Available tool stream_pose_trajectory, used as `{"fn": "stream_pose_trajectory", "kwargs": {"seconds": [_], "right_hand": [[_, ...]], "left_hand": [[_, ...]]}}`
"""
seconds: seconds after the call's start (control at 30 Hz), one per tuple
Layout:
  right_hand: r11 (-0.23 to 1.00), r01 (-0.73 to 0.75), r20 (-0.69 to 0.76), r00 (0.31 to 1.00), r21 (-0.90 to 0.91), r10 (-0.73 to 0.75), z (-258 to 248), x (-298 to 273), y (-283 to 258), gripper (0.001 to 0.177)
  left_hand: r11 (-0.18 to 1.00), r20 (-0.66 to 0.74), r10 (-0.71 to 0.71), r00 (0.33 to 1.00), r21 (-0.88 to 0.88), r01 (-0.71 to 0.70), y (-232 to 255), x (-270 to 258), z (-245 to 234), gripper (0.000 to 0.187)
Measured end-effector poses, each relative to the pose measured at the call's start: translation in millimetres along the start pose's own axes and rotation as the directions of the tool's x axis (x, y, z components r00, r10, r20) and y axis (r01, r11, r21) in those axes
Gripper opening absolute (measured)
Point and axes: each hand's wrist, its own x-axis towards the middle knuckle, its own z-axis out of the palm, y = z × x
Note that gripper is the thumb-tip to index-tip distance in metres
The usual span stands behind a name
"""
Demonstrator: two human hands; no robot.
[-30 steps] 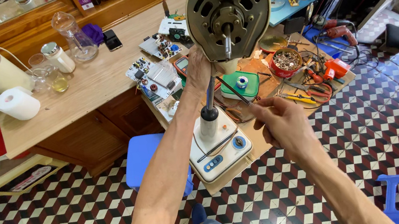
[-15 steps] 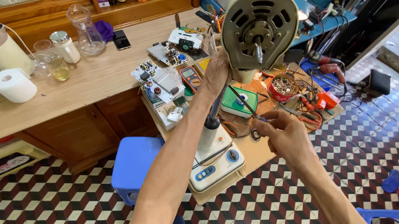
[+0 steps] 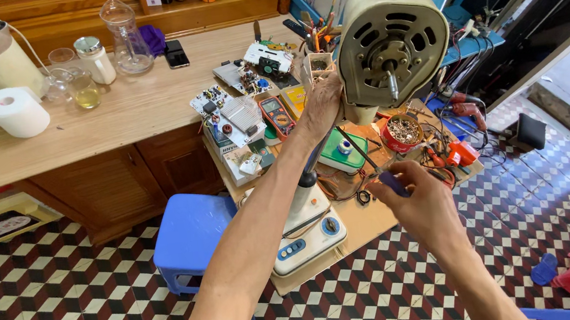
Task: The person uses a screwdriver to remove and reinsert screws on a small white appliance, likely a fan or mixer, on a cluttered workbench. They also handle a bowl of screws and other tools during the process.
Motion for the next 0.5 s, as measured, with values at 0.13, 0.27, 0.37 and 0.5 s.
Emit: {"fn": "stream_pose_trajectory", "kwargs": {"seconds": [0.13,0.27,0.37,0.5], "right_hand": [[0.796,0.347,-0.006,0.915,-0.497,-0.402,0,-4,-4,0.031],[0.64,-0.696,0.429,0.712,0.325,0.556,-1,15,14,0.042],[0.711,-0.587,0.387,0.804,0.388,0.452,0,19,18,0.042],[0.943,0.12,-0.03,0.99,-0.31,-0.136,9,-5,7,0.033]], "left_hand": [[0.915,0.113,0.349,0.931,0.176,-0.364,6,0,1,0.038],[0.949,0.107,0.289,0.951,0.096,-0.3,8,-2,5,0.046],[0.941,0.116,0.291,0.95,0.142,-0.305,16,-4,4,0.05],[0.999,0.049,0.025,0.998,0.03,-0.027,19,-12,7,0.064]]}}
